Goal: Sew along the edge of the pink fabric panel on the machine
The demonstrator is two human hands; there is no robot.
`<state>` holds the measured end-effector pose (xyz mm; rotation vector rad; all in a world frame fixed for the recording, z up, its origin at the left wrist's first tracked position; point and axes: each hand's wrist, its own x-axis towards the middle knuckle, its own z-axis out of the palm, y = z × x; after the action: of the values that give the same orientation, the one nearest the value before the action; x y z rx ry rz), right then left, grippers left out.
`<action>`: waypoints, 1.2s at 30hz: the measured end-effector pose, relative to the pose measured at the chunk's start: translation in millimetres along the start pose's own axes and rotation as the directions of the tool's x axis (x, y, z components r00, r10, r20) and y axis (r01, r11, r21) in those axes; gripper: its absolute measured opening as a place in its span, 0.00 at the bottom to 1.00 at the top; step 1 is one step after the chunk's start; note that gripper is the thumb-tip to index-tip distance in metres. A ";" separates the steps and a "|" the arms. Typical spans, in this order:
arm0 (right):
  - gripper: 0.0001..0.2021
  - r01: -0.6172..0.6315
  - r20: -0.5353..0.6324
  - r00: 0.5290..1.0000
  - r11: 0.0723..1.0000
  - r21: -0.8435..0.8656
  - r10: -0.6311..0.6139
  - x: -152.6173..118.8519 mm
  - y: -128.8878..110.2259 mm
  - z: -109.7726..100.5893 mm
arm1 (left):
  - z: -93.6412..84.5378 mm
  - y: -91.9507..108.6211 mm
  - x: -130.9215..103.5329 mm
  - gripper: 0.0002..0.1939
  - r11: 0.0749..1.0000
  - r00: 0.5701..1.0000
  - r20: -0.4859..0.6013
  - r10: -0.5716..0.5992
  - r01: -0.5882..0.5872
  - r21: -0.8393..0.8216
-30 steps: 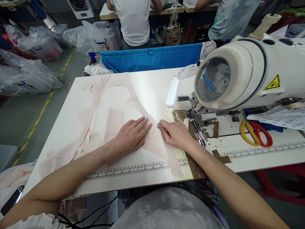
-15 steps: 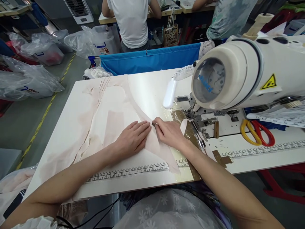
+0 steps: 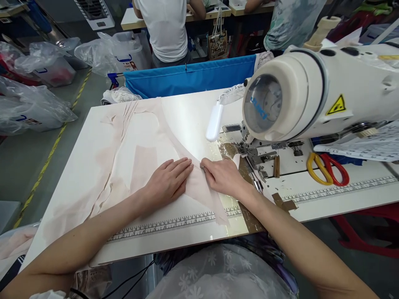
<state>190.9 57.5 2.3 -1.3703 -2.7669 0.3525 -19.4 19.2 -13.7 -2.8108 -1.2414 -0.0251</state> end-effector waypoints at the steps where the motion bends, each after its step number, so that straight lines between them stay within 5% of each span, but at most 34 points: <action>1: 0.13 -0.002 -0.006 1.000 1.000 0.004 0.002 -3.5 3.0 0.4 | -0.2 0.1 0.2 0.24 1.000 1.000 0.004 0.003 -0.003 -0.002; 8: 0.13 0.000 -0.161 0.986 0.974 0.226 0.037 -6.9 6.8 6.6 | -5.3 3.2 1.3 0.23 1.000 0.999 0.038 0.022 -0.021 -0.020; 22: 0.11 -0.015 -0.088 0.996 0.999 0.030 0.017 -4.7 -0.6 11.5 | -3.1 4.0 1.2 0.24 0.999 0.999 0.017 0.031 -0.031 0.012; 30: 0.12 0.020 -0.075 0.997 0.999 -0.034 -0.023 -28.8 11.7 6.9 | -5.7 0.8 1.5 0.24 1.000 0.998 0.049 0.028 -0.027 -0.005; 36: 0.10 -0.007 0.036 0.999 0.998 -0.062 0.009 14.8 -5.6 -6.2 | -11.2 -19.0 3.6 0.22 0.994 0.994 0.006 -0.106 0.106 0.023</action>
<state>178.3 67.0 8.5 -1.4024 -2.8249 0.2971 -30.8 33.8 -1.4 -2.7252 -1.3819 -0.0060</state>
